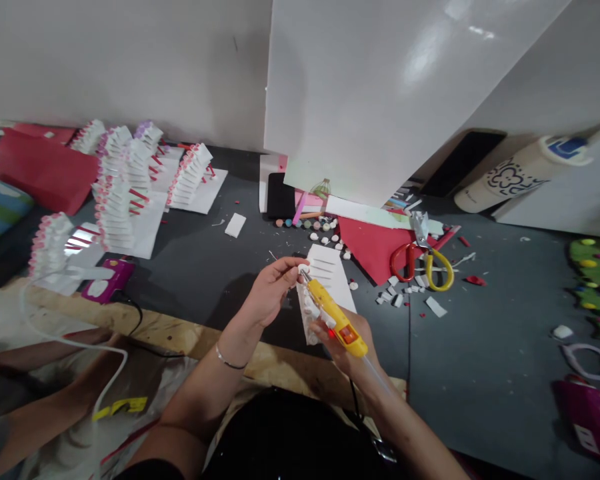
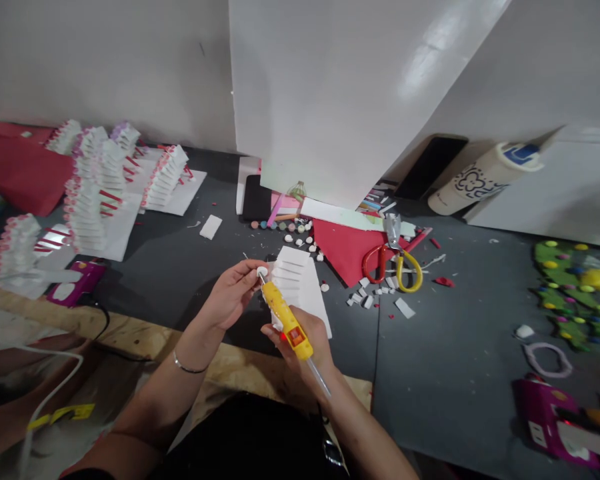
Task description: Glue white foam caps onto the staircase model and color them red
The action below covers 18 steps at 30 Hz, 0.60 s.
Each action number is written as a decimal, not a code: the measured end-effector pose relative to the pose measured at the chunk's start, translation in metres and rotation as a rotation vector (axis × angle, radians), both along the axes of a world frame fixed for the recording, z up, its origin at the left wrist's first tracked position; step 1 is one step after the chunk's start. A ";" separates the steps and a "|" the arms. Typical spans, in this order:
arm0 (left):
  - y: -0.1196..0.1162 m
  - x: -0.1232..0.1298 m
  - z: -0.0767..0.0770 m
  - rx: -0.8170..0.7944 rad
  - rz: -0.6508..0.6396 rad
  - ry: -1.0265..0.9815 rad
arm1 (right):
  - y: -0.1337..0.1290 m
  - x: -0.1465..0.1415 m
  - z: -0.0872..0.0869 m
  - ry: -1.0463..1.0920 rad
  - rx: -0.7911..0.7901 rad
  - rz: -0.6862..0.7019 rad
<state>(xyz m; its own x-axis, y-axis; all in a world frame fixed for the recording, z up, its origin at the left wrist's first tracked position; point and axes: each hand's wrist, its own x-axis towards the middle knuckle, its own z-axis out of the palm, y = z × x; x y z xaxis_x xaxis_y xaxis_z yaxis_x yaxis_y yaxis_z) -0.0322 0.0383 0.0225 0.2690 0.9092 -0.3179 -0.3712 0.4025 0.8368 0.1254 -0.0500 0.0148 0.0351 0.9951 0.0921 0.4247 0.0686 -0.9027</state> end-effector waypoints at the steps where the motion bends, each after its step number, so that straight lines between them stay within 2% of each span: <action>1: 0.000 0.000 0.000 -0.002 -0.001 -0.001 | 0.000 0.000 0.000 -0.007 0.003 0.001; 7: 0.000 0.000 0.000 -0.006 -0.005 0.014 | 0.000 0.000 0.000 0.000 0.050 0.007; 13: 0.000 0.000 0.002 -0.011 -0.010 0.021 | -0.001 0.001 -0.007 0.019 0.015 0.009; 18: 0.000 0.000 0.002 -0.006 -0.012 0.023 | -0.001 0.000 -0.005 0.011 0.014 -0.002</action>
